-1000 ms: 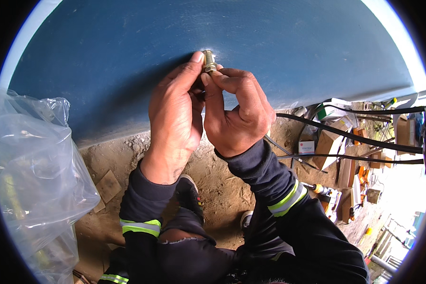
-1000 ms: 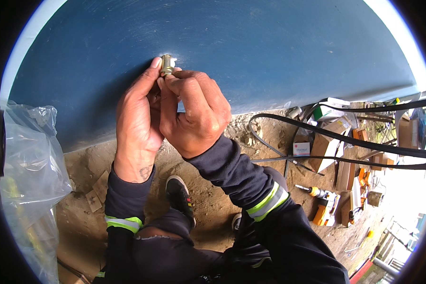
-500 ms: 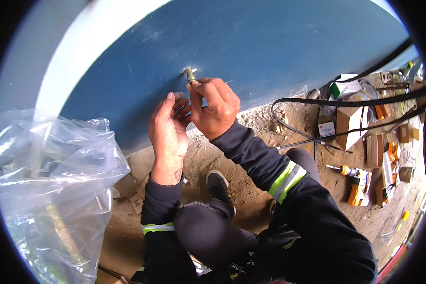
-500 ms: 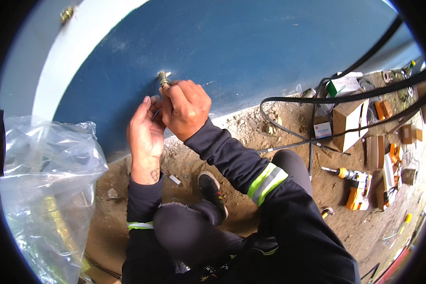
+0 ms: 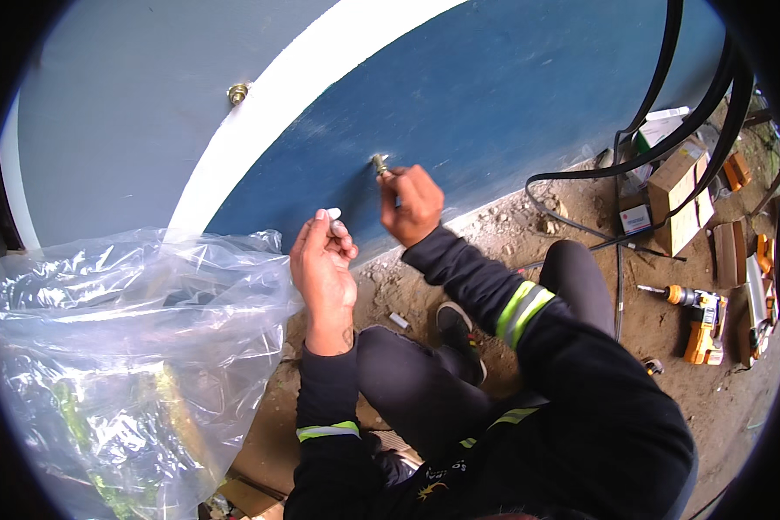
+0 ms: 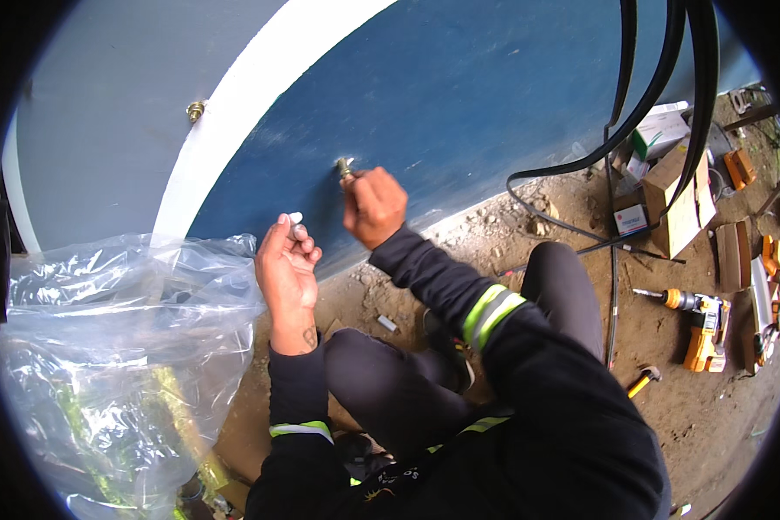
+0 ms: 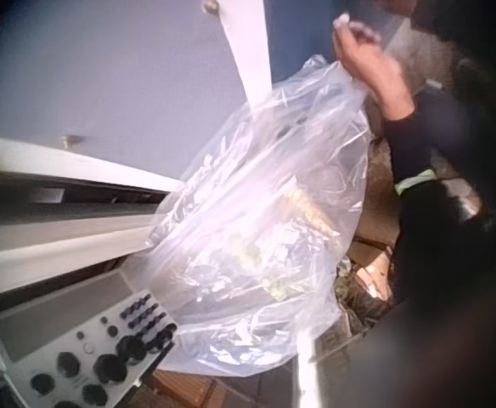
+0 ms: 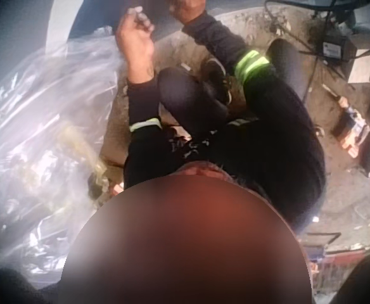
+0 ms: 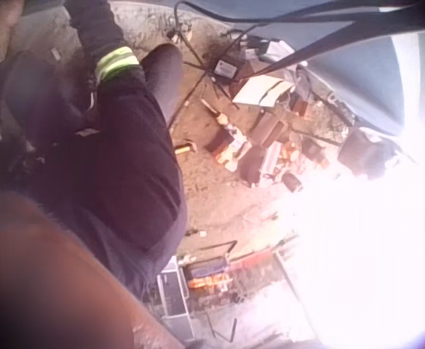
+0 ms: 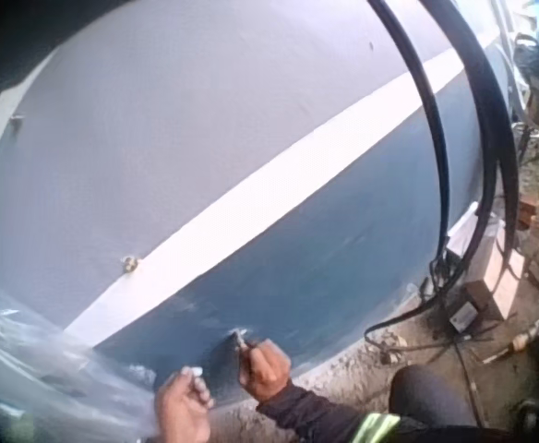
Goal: The person walks to a large blue and white cylindrical tank and uses a hammer to install metal fasteners into pre-drilled holes along the tank's surface. They repeatedly position and strike the fasteners to secure them.
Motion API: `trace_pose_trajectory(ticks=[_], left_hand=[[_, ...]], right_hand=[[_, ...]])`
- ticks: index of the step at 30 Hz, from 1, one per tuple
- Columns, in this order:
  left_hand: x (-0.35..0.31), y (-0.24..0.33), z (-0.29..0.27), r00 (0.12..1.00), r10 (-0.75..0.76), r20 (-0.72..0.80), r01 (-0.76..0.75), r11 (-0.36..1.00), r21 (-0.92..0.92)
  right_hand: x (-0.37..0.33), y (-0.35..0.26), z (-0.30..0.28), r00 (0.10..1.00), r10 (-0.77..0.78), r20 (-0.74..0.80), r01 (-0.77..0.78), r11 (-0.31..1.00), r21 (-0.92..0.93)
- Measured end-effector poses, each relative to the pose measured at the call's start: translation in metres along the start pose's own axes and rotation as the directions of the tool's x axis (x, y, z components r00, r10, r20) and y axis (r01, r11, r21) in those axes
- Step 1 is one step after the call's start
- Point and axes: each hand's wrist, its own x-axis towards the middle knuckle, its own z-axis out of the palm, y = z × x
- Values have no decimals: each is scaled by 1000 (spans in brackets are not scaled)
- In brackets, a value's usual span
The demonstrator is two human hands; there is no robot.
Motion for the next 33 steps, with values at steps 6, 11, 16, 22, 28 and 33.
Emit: trace_pose_trajectory(ticks=[6,11,16,22,28,33], left_hand=[[-17,-2,6,989,-137,48,134,989,59],[-26,-3,29,987,-146,71,142,988,60],[-32,14,57,995,-73,73,70,997,35],[-35,18,60,998,-65,-5,65,998,2],[-20,-3,36,997,6,-72,-5,1000,15],[-7,-12,18,999,17,-37,-17,1000,-5]], right_hand=[[0,1,6,999,8,-37,-8,1000,3],[-6,-5,3,991,131,-24,-130,991,28],[1,-8,1,995,101,-29,-100,995,31],[0,-5,1,993,111,-51,-108,992,59],[-1,-5,1,989,131,-69,-128,991,46],[6,-5,-53,988,119,-103,-111,990,82]])
